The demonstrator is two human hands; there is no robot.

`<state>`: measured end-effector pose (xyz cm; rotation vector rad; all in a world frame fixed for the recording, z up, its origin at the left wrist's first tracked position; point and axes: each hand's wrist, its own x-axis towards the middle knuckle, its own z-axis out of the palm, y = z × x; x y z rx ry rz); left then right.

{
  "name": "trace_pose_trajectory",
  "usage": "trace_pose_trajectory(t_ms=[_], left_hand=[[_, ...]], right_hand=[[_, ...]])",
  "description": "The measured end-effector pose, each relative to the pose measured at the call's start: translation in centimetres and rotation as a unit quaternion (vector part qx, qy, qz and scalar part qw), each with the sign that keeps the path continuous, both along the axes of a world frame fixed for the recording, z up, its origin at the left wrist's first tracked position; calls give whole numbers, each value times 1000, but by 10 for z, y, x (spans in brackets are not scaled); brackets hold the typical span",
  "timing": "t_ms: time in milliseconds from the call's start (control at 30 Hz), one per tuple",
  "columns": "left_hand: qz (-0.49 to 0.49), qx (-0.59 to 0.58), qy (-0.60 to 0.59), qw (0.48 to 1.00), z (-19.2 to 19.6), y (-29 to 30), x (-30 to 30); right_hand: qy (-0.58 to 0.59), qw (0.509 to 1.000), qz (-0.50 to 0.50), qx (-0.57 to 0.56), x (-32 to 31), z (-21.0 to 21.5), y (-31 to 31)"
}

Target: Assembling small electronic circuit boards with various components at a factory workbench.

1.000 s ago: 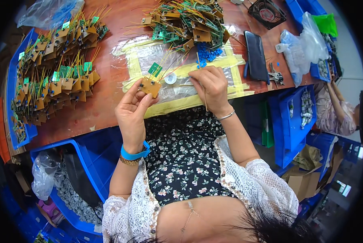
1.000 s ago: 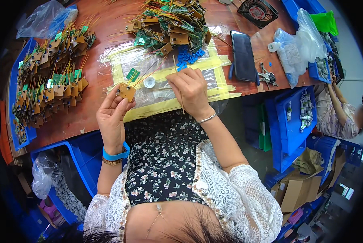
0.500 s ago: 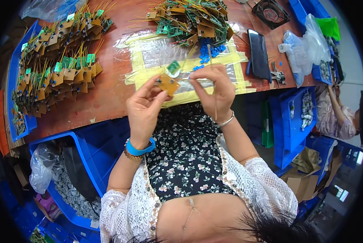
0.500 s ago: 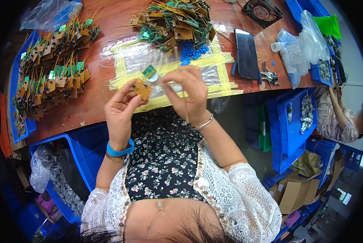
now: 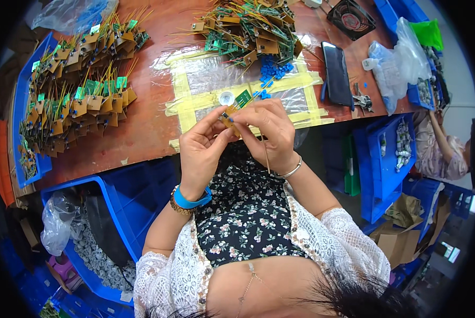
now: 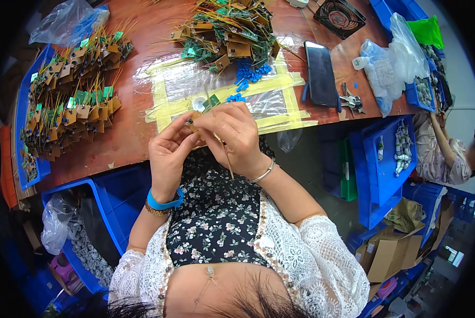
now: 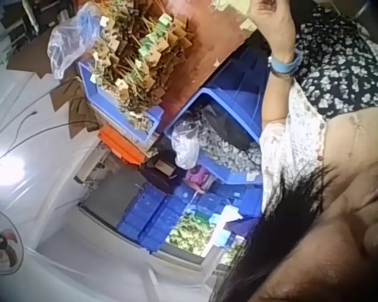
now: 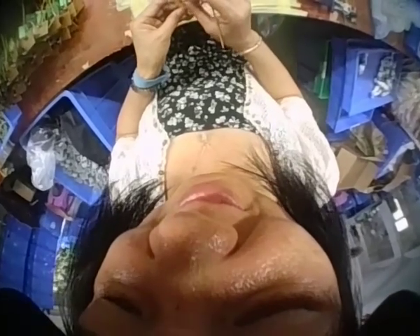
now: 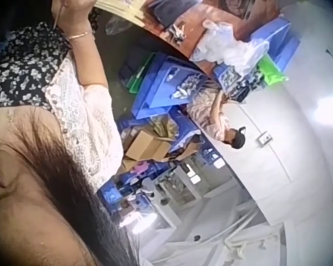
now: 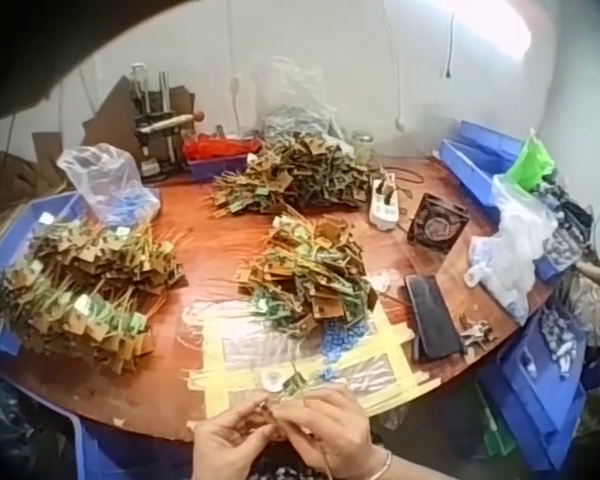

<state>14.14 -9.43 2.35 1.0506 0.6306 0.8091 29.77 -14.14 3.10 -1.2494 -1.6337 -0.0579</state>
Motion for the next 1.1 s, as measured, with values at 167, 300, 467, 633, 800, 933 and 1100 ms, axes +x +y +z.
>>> trace_pose_trajectory(t_ms=[167, 300, 467, 633, 800, 933, 1100], left_hand=[[4, 0, 11, 1000, -2, 2, 1], [-7, 4, 15, 1000, -4, 0, 1], [-11, -1, 11, 1000, -2, 1, 2], [-10, -9, 19, 1000, -2, 0, 1], [-15, 2, 22, 1000, -2, 0, 2], [-14, 3, 14, 1000, -3, -1, 3], [-19, 3, 23, 1000, -4, -1, 2]], right_hand=[[27, 998, -39, -46, -3, 6, 0], [11, 997, -47, -62, -3, 5, 0], [23, 996, -43, -68, -3, 7, -1], [40, 997, -35, -60, -3, 6, -1], [45, 997, -37, -59, -5, 5, 0], [48, 996, -38, -65, -6, 5, -1], [52, 996, -37, -58, -6, 3, -1]])
